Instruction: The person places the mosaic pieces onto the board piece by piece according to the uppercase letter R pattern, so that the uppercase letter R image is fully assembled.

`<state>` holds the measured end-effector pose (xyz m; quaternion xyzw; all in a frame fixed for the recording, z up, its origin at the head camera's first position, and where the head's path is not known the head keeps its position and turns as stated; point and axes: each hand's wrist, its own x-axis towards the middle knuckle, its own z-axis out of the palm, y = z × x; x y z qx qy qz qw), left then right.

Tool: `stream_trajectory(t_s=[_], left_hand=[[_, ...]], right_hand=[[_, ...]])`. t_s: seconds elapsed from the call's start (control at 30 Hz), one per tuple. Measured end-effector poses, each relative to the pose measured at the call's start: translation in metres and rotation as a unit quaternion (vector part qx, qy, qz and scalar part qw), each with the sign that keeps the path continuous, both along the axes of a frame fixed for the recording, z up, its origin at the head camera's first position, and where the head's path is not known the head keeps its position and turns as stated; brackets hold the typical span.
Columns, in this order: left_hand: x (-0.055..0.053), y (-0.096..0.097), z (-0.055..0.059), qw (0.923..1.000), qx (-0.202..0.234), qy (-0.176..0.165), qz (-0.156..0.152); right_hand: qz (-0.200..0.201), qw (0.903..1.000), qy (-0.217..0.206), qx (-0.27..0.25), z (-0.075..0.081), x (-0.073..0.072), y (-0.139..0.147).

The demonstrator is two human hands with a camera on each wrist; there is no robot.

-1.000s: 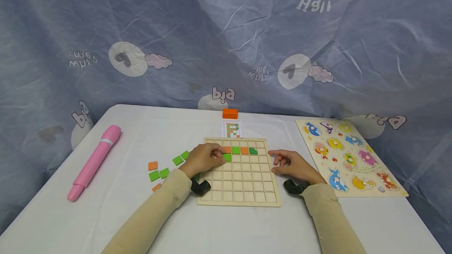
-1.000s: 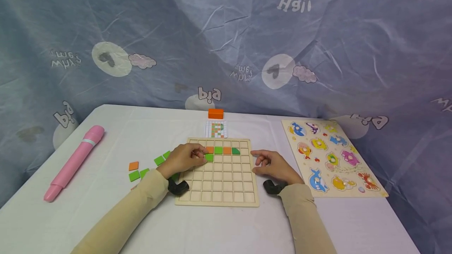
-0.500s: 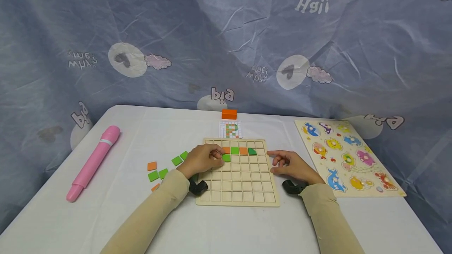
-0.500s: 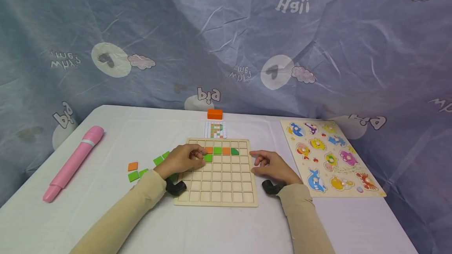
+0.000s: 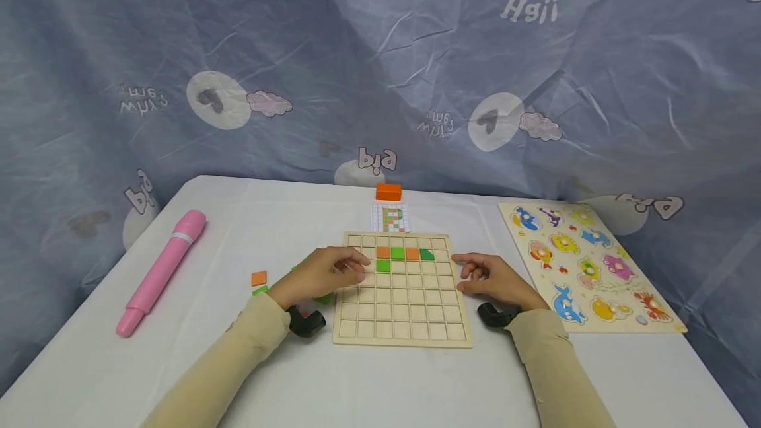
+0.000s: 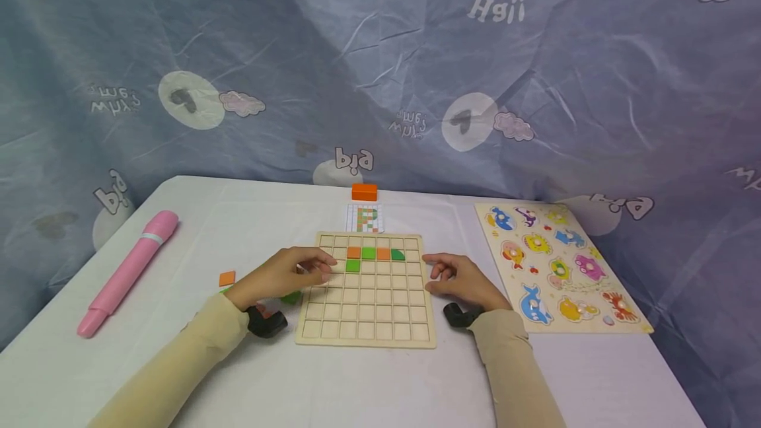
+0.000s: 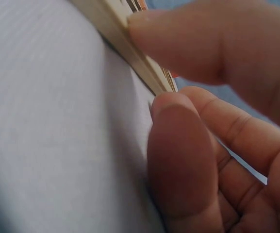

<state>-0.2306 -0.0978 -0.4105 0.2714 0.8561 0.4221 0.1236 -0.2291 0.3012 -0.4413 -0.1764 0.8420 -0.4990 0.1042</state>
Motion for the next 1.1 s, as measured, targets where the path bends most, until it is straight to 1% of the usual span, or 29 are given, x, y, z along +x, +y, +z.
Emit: stream_trajectory(t_s=[0.07, 0.13, 0.27, 0.37, 0.53, 0.67, 0.77, 0.97, 1.1], left_hand=[[0.004, -0.012, 0.002, 0.9999, 0.015, 0.003, -0.005], [0.007, -0.023, 0.004, 0.9995, 0.031, 0.007, -0.004], [0.014, -0.046, 0.005, 0.9984, 0.051, 0.016, 0.020], [0.018, -0.063, 0.006, 0.9973, 0.056, 0.025, 0.041], [0.023, -0.085, 0.008, 0.9951, 0.064, 0.042, 0.063], [0.026, -0.097, 0.008, 0.9935, 0.071, 0.040, 0.080], [0.027, -0.102, 0.007, 0.9929, 0.075, 0.040, 0.083], [0.022, -0.109, 0.004, 0.9931, 0.073, 0.038, 0.083], [0.020, -0.121, 0.003, 0.9931, 0.061, 0.016, 0.099]], right_hand=[[-0.001, 1.0000, -0.001, 0.002, 0.000, 0.000, 0.000], [-0.002, 1.0000, -0.003, 0.003, 0.001, 0.000, 0.000], [-0.003, 1.0000, -0.005, 0.004, 0.003, 0.000, 0.000], [-0.005, 0.9999, -0.006, 0.007, 0.004, -0.001, 0.001], [-0.007, 0.9999, -0.007, 0.007, 0.003, -0.001, 0.001], [-0.006, 1.0000, -0.006, 0.002, 0.002, -0.001, 0.000], [-0.005, 1.0000, -0.005, 0.000, 0.002, -0.001, 0.000], [-0.003, 1.0000, -0.003, -0.003, 0.002, -0.001, 0.000], [-0.001, 1.0000, -0.007, -0.006, 0.002, 0.000, -0.001]])
